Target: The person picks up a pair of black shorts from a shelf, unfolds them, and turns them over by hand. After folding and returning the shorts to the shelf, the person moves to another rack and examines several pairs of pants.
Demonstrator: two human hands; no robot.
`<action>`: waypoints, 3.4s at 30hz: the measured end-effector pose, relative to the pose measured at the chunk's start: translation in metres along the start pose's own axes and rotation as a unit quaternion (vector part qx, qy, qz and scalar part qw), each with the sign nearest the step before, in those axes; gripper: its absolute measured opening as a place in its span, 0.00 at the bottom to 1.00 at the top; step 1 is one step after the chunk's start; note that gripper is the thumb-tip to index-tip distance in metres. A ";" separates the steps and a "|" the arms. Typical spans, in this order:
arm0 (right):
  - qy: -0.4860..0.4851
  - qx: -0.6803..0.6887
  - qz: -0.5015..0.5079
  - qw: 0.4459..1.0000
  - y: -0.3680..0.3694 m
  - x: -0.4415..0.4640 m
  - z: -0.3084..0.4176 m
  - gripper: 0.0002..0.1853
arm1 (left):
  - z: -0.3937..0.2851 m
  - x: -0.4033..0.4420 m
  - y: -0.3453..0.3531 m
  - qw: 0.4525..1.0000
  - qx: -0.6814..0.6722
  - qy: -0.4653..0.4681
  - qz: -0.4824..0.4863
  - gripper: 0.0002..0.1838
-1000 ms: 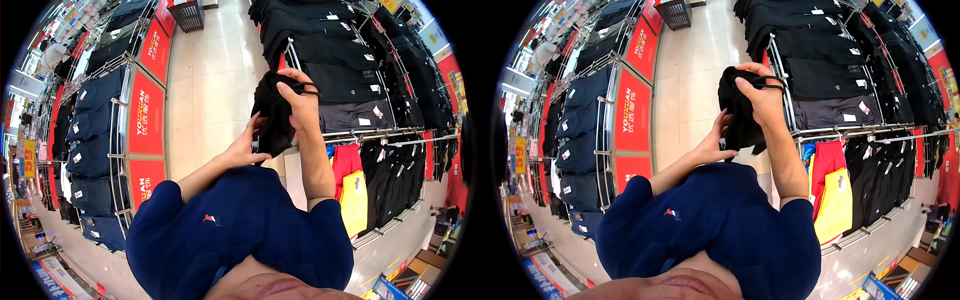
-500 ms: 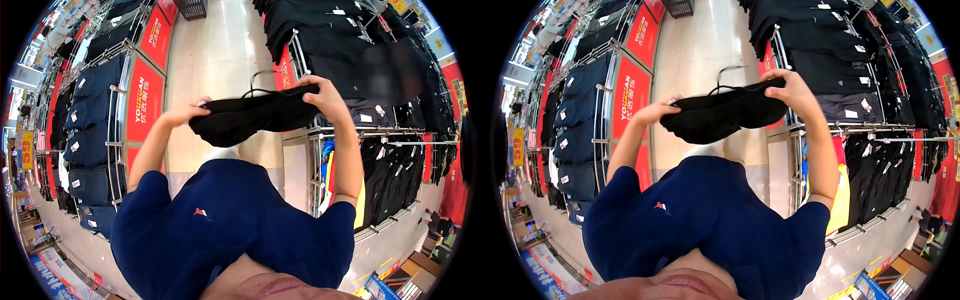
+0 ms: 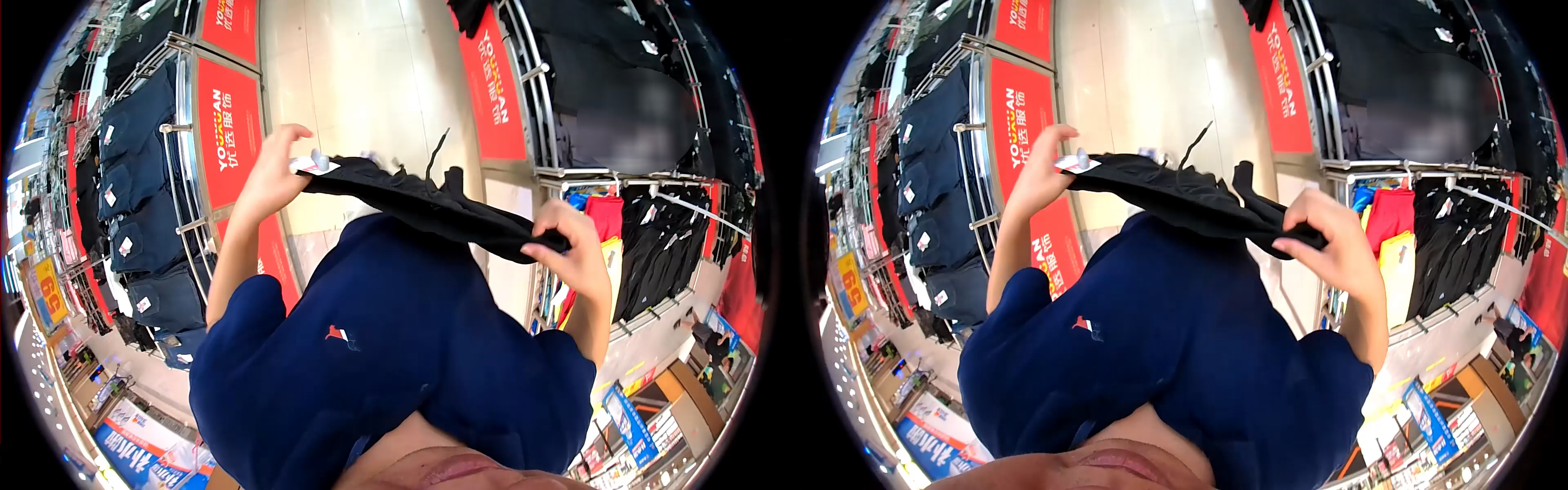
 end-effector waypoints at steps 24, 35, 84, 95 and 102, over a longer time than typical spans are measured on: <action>0.086 0.190 0.245 0.947 0.128 0.140 0.031 0.14 | 0.168 0.014 0.035 0.850 -0.245 -0.191 0.425 0.53; 0.125 0.198 0.307 0.922 0.118 0.182 0.008 0.07 | 0.158 0.074 -0.030 0.957 -0.018 -0.180 0.228 0.18; 0.118 0.165 0.364 0.909 -0.109 0.531 -0.153 0.20 | 0.116 0.401 -0.179 0.923 -0.272 -0.081 0.260 0.18; 0.175 0.179 0.340 0.907 -0.111 0.645 -0.145 0.21 | 0.180 0.478 -0.236 0.864 -0.416 -0.071 0.273 0.25; 0.143 0.075 0.067 0.985 -0.192 0.729 -0.149 0.09 | 0.209 0.575 -0.324 0.960 -0.276 -0.029 0.035 0.08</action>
Point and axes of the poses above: each hand's wrist, its own x-axis towards the middle knuckle, its own y-axis out of the palm, z = x × y, the point moved 9 cm from there along x, towards the middle knuckle, and after that the axes turned 1 degree about z, right-handed, at the moved point
